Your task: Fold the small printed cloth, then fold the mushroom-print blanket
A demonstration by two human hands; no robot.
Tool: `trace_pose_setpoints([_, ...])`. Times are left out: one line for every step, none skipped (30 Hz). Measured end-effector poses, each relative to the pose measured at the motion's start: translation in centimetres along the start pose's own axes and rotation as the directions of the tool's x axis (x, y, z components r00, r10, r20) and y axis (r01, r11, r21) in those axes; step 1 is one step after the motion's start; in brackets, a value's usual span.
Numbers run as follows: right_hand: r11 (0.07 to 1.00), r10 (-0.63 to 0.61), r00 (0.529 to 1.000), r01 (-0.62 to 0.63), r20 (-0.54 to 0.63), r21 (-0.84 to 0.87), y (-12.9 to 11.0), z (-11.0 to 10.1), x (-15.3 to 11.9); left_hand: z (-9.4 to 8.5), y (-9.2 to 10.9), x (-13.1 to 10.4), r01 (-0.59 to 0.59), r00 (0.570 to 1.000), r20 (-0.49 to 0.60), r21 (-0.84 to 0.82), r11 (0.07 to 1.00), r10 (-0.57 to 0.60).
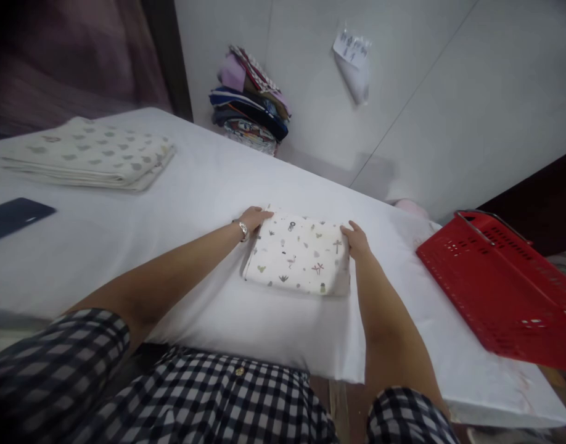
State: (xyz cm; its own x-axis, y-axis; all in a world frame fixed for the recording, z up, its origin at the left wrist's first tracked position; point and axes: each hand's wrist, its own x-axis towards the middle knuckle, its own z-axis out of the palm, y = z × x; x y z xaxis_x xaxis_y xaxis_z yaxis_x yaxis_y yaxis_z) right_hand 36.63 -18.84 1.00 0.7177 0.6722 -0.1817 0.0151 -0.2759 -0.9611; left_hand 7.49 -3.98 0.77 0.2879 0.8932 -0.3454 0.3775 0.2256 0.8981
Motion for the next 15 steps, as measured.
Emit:
trace_pose_setpoints([0.999, -0.016, 1.000, 0.014, -0.026, -0.048, -0.3, 0.2, 0.6, 0.0, 0.4, 0.1, 0.000, 1.000, -0.010, -0.001, 1.000, 0.000])
trace_pose_setpoints([0.993, -0.033, 0.998, 0.025, -0.060, -0.118, -0.6, 0.4, 1.2, 0.1, 0.8, 0.3, 0.004, 1.000, -0.019, 0.003, 1.000, -0.003])
trace_pose_setpoints([0.977, -0.057, 0.994, 0.036, -0.096, -0.210, -0.8, 0.7, 1.7, 0.1, 1.1, 0.5, 0.012, 1.000, -0.026, 0.009, 1.000, -0.012])
trace_pose_setpoints([0.945, -0.090, 0.988, 0.047, -0.122, -0.323, -0.8, 1.0, 2.2, 0.1, 1.3, 0.7, 0.025, 0.999, -0.033, 0.017, 1.000, -0.024])
trace_pose_setpoints([0.899, -0.125, 0.983, 0.056, -0.131, -0.434, -0.8, 1.3, 2.5, 0.1, 1.4, 1.0, 0.039, 0.999, -0.035, 0.025, 0.999, -0.038])
trace_pose_setpoints([0.848, -0.152, 0.981, 0.065, -0.124, -0.527, -0.6, 1.7, 2.6, 0.1, 1.4, 1.2, 0.051, 0.998, -0.032, 0.032, 0.998, -0.050])
trace_pose_setpoints([0.798, -0.171, 0.980, 0.076, -0.105, -0.597, -0.4, 1.9, 2.6, 0.1, 1.4, 1.4, 0.059, 0.998, -0.026, 0.038, 0.998, -0.058])
trace_pose_setpoints([0.760, -0.184, 0.980, 0.090, -0.080, -0.644, -0.2, 2.2, 2.5, 0.0, 1.3, 1.6, 0.062, 0.998, -0.023, 0.044, 0.997, -0.061])
trace_pose_setpoints([0.736, -0.189, 0.980, 0.103, -0.057, -0.670, 0.0, 2.4, 2.2, -0.1, 1.2, 1.7, 0.061, 0.998, -0.012, 0.040, 0.997, -0.061])
trace_pose_setpoints([0.722, -0.200, 0.979, 0.119, -0.041, -0.682, 0.2, 2.6, 1.8, -0.3, 1.1, 1.7, 0.057, 0.998, 0.015, 0.017, 0.998, -0.058])
trace_pose_setpoints([0.711, -0.226, 0.974, 0.145, -0.028, -0.688, 0.3, 2.7, 1.1, -0.4, 0.9, 1.6, 0.052, 0.997, 0.066, -0.024, 0.998, -0.050])
trace_pose_setpoints([0.697, -0.267, 0.964, 0.187, -0.009, -0.692, 0.5, 2.9, 0.2, -0.6, 0.8, 1.4, 0.051, 0.991, 0.126, -0.077, 0.996, -0.041])
trace_pose_setpoints([0.687, -0.319, 0.948, 0.244, 0.019, -0.685, 0.6, 3.2, -0.8, -0.9, 0.7, 1.2, 0.053, 0.982, 0.186, -0.127, 0.990, -0.029])
trace_pose_setpoints([0.676, -0.374, 0.926, 0.314, 0.058, -0.666, 0.7, 3.5, -2.1, -1.1, 0.4, 0.9, 0.056, 0.973, 0.231, -0.161, 0.985, -0.017])
trace_pose_setpoints([0.660, -0.428, 0.897, 0.393, 0.109, -0.641, 0.8, 3.9, -3.6, -1.5, 0.2, 0.5, 0.053, 0.967, 0.253, -0.173, 0.983, -0.008])
